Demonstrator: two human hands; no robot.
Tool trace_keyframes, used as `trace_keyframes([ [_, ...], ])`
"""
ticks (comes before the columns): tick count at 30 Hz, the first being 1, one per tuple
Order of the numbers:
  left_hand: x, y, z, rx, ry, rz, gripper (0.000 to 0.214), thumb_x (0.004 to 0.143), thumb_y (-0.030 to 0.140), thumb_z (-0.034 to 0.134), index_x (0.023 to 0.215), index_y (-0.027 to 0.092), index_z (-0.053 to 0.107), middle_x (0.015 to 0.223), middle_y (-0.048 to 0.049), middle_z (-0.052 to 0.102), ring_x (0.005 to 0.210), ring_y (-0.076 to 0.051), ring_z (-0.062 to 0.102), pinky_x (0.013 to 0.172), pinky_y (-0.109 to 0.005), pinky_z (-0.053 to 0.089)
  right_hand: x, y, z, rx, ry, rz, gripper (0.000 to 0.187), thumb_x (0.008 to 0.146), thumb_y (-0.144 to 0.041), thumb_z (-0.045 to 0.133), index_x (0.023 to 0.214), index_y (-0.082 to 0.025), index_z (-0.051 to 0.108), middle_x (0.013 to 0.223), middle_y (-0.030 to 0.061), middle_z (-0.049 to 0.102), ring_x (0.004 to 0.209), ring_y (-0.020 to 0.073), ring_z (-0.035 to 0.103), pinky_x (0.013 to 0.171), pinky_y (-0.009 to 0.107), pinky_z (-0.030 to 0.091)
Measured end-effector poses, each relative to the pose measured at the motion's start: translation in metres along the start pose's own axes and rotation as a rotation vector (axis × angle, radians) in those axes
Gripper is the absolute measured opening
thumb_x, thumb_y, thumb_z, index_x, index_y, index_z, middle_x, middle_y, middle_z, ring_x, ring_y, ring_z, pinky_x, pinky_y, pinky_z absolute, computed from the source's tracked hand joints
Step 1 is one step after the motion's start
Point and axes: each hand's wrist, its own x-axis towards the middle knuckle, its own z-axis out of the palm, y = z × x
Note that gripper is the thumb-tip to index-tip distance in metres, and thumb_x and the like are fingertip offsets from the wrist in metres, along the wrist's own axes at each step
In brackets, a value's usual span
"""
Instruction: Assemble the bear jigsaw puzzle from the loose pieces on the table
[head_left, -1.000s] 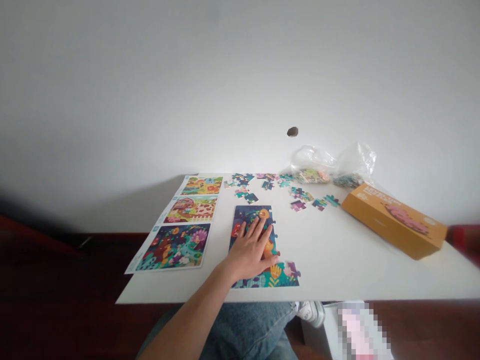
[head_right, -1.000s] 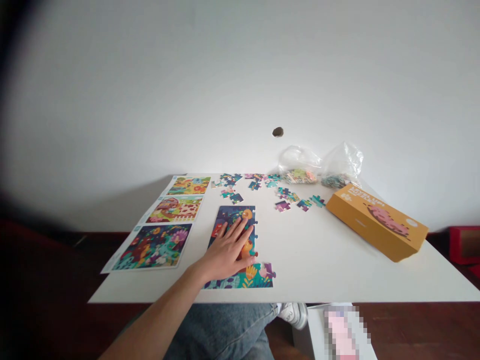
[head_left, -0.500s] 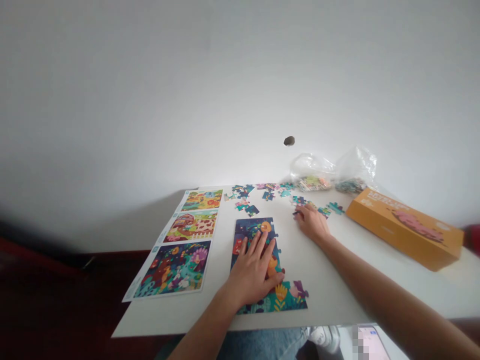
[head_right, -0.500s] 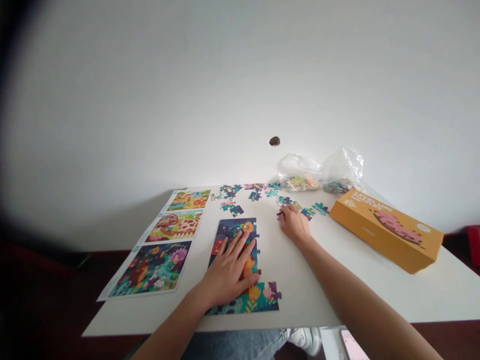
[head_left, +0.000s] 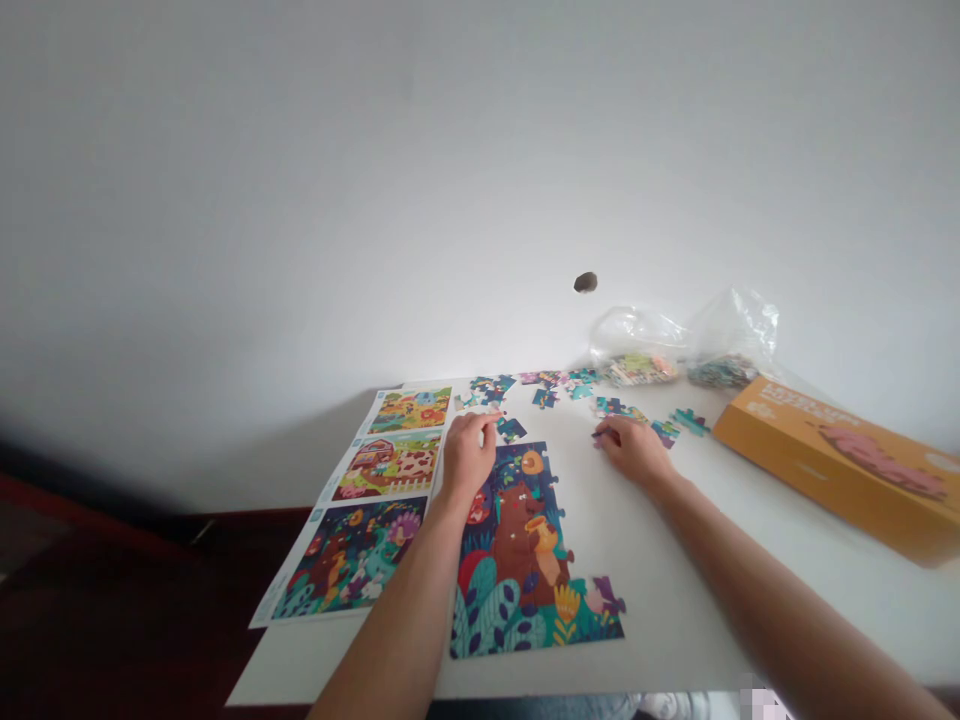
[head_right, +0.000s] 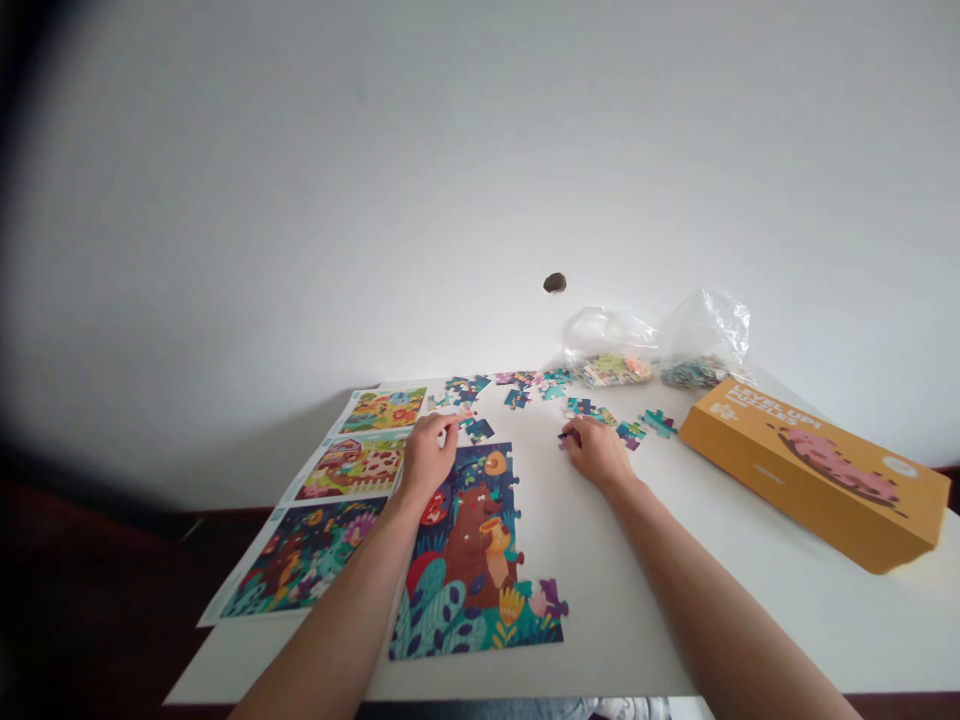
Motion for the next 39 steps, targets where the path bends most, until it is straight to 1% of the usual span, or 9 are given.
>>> trace_keyframes([
  [2,-0.003,-0.007,-0.001,0.08,0.014,-0.052,0.029,0.093,0.022,0.046,0.111,0.022,0.069,0.105,-0.0069,0.069,0.105,-0.023,0.059,0.097,-0.039,0.046,0.0,0.001,-0.001,0.005,-0.036,-0.01,0.02,0.085,-0.022,0.056,0.098,-0.022,0.071,0.1,0.0033,0.071,0.086,0.0178,0.064,0.077,0.026,0.045],
  [5,-0.009,-0.001,0.001,0.163,-0.108,-0.057,0.037,0.089,0.029,0.055,0.124,0.025,0.064,0.123,-0.0065,0.065,0.114,-0.027,0.054,0.098,-0.043,0.044,0.0,0.0,-0.002,-0.007,-0.06,-0.029,0.021,0.086,-0.024,0.056,0.1,-0.023,0.071,0.103,0.0041,0.069,0.088,0.0178,0.064,0.077,0.026,0.044],
  [8,-0.011,0.011,0.007,0.192,-0.24,-0.031,0.034,0.089,0.035,0.055,0.12,0.027,0.068,0.136,-0.0041,0.059,0.125,-0.032,0.047,0.096,-0.049,0.043,0.0,-0.002,-0.001,-0.002,-0.061,-0.055,0.022,0.088,-0.021,0.054,0.101,-0.023,0.072,0.107,0.0047,0.068,0.095,0.0185,0.063,0.081,0.026,0.045],
  [13,-0.011,0.02,0.011,0.134,-0.349,0.044,0.035,0.089,0.034,0.054,0.122,0.031,0.067,0.137,0.0003,0.061,0.129,-0.033,0.043,0.098,-0.052,0.037,-0.005,-0.024,0.007,-0.1,-0.008,0.012,0.026,0.091,-0.024,0.051,0.109,-0.023,0.069,0.109,0.0073,0.065,0.092,0.0197,0.064,0.076,0.027,0.047],
  [20,-0.01,0.027,0.014,0.108,-0.34,0.062,0.04,0.088,0.029,0.053,0.126,0.03,0.065,0.137,-0.0006,0.06,0.131,-0.032,0.04,0.1,-0.051,0.037,-0.002,-0.065,0.022,-0.098,-0.028,-0.292,0.038,0.095,-0.02,0.043,0.127,-0.028,0.062,0.123,0.007,0.059,0.099,0.0191,0.06,0.075,0.025,0.049],
  [24,-0.009,0.026,0.013,0.118,-0.269,0.035,0.035,0.088,0.023,0.05,0.117,0.026,0.068,0.127,-0.0033,0.064,0.124,-0.03,0.046,0.097,-0.048,0.04,0.002,-0.055,0.023,-0.062,-0.063,-0.386,0.04,0.091,-0.016,0.047,0.121,-0.032,0.067,0.127,0.0054,0.057,0.108,0.0209,0.056,0.085,0.029,0.049],
  [29,-0.009,0.022,0.014,0.108,-0.244,0.026,0.035,0.086,0.018,0.051,0.115,0.026,0.069,0.124,-0.0024,0.066,0.119,-0.028,0.048,0.095,-0.046,0.041,0.007,-0.039,0.024,0.011,-0.015,-0.305,0.037,0.086,-0.01,0.047,0.11,-0.022,0.072,0.116,0.0088,0.06,0.104,0.0209,0.057,0.093,0.031,0.047],
  [34,-0.011,0.02,0.013,0.12,-0.257,0.014,0.031,0.089,0.022,0.051,0.11,0.03,0.072,0.129,0.0021,0.065,0.12,-0.031,0.047,0.093,-0.05,0.041,0.012,-0.018,0.009,0.076,0.085,-0.196,0.041,0.078,-0.004,0.049,0.109,-0.019,0.071,0.106,0.0085,0.063,0.102,0.0212,0.059,0.094,0.03,0.046],
  [39,-0.012,0.018,0.012,0.126,-0.252,-0.043,0.029,0.089,0.028,0.053,0.11,0.03,0.074,0.132,-0.0008,0.063,0.122,-0.035,0.047,0.091,-0.053,0.042,0.012,0.006,-0.001,0.043,-0.067,-0.16,0.033,0.081,-0.011,0.056,0.107,-0.023,0.073,0.106,0.0083,0.062,0.099,0.0215,0.061,0.091,0.033,0.047],
])
